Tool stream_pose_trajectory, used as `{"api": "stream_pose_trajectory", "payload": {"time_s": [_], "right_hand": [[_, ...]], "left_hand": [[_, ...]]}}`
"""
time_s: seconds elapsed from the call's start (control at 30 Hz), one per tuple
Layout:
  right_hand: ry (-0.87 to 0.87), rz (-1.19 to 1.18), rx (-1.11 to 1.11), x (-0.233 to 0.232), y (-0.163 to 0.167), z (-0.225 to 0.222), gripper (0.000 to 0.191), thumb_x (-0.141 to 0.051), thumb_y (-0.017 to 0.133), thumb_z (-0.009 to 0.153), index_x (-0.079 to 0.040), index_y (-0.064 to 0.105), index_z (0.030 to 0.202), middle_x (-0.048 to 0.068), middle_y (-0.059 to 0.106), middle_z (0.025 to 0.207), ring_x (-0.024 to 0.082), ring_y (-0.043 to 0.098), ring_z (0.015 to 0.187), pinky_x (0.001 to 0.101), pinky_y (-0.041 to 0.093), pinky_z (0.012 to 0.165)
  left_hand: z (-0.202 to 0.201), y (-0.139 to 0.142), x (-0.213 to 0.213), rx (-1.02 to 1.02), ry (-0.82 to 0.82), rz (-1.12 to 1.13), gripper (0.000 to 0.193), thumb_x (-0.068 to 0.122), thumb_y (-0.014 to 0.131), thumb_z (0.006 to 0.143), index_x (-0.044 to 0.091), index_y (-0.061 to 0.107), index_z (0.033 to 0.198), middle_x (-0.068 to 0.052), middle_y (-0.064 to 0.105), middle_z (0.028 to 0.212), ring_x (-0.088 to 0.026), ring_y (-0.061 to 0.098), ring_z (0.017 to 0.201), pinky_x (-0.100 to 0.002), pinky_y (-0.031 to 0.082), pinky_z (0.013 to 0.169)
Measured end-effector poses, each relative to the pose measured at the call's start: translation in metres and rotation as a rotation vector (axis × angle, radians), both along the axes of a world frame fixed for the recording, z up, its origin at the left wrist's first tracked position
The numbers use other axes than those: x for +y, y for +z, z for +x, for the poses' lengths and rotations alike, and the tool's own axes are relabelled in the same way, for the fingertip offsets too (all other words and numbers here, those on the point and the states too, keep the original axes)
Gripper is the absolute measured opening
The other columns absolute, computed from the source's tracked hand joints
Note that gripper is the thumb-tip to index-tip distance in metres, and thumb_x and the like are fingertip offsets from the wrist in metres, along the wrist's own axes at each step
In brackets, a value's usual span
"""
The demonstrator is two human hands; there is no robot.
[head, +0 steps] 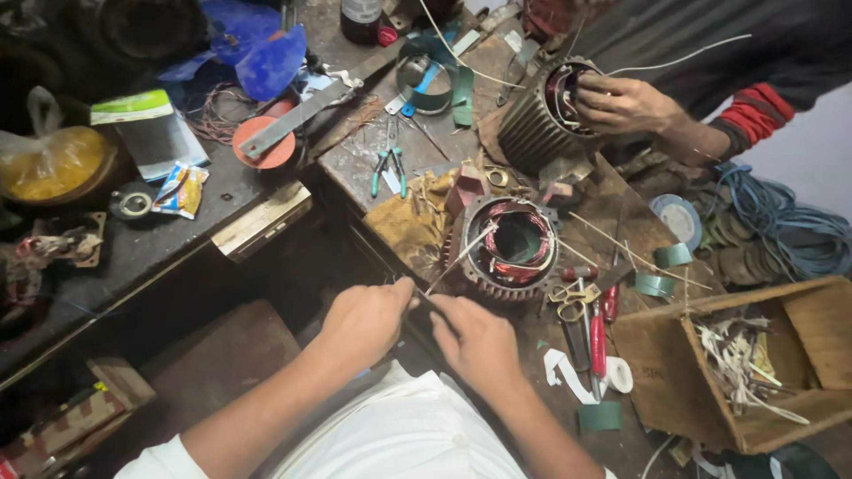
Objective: The person works on a motor stator, using pliers to adjust copper windings and inserting white insulating strips into the slots. They cut the strips with scissors and continue arranging the windings by hand.
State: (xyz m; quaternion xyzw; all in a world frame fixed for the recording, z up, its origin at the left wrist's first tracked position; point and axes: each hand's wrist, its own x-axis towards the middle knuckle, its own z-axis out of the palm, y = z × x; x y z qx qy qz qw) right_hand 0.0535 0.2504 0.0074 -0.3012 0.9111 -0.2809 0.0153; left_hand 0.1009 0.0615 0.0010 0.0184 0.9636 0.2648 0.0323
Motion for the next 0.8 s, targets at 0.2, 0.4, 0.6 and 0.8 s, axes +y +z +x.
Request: {"api": "stream_pose_trajectory", "payload": {"time_s": [0.2,0.4,0.6,0.8], "right_hand": [[-0.169,-0.182,0.227,0.012,0.022,-0.019,0.021,-0.016,0.072,0.095,-0.006,0.07,0.113,0.013,0.074,0.101,0.028,0.075,0.087,0.036,0.058,0.075],[-0.036,0.162,0.264,0.002,0.021,-0.004,0.026,-0.019,0.075,0.088,-0.012,0.072,0.113,0.01,0.073,0.087,0.03,0.072,0.076,0.0432,0.056,0.067],[-0.077,0.055,0.216,-0.003,0.007,-0.009,0.027,-0.019,0.072,0.09,-0.012,0.072,0.116,0.01,0.075,0.093,0.034,0.071,0.076,0.043,0.056,0.064],[-0.113,-0.031,0.128,0.005,-0.004,-0.008,0.027,-0.018,0.07,0.09,-0.012,0.073,0.116,0.013,0.075,0.095,0.033,0.072,0.077,0.0417,0.058,0.066]], "left_hand": [[-0.01,0.006,0.0,-0.431,0.198,0.92,0.018,0.019,0.053,0.1,0.011,0.06,0.115,-0.01,0.08,0.092,-0.019,0.078,0.068,-0.037,0.056,0.054],[0.003,-0.001,-0.013,0.421,-0.025,0.014,0.039,0.007,0.058,0.079,0.013,0.063,0.117,-0.011,0.074,0.117,-0.029,0.075,0.076,-0.039,0.058,0.061],[0.008,-0.003,-0.013,0.155,-0.058,-0.137,0.025,0.009,0.061,0.08,0.012,0.06,0.105,-0.01,0.069,0.089,-0.031,0.071,0.066,-0.041,0.057,0.056],[0.007,-0.004,-0.011,0.187,-0.046,-0.037,0.025,0.008,0.061,0.077,0.01,0.06,0.102,-0.01,0.067,0.082,-0.032,0.071,0.069,-0.043,0.056,0.059]]}}
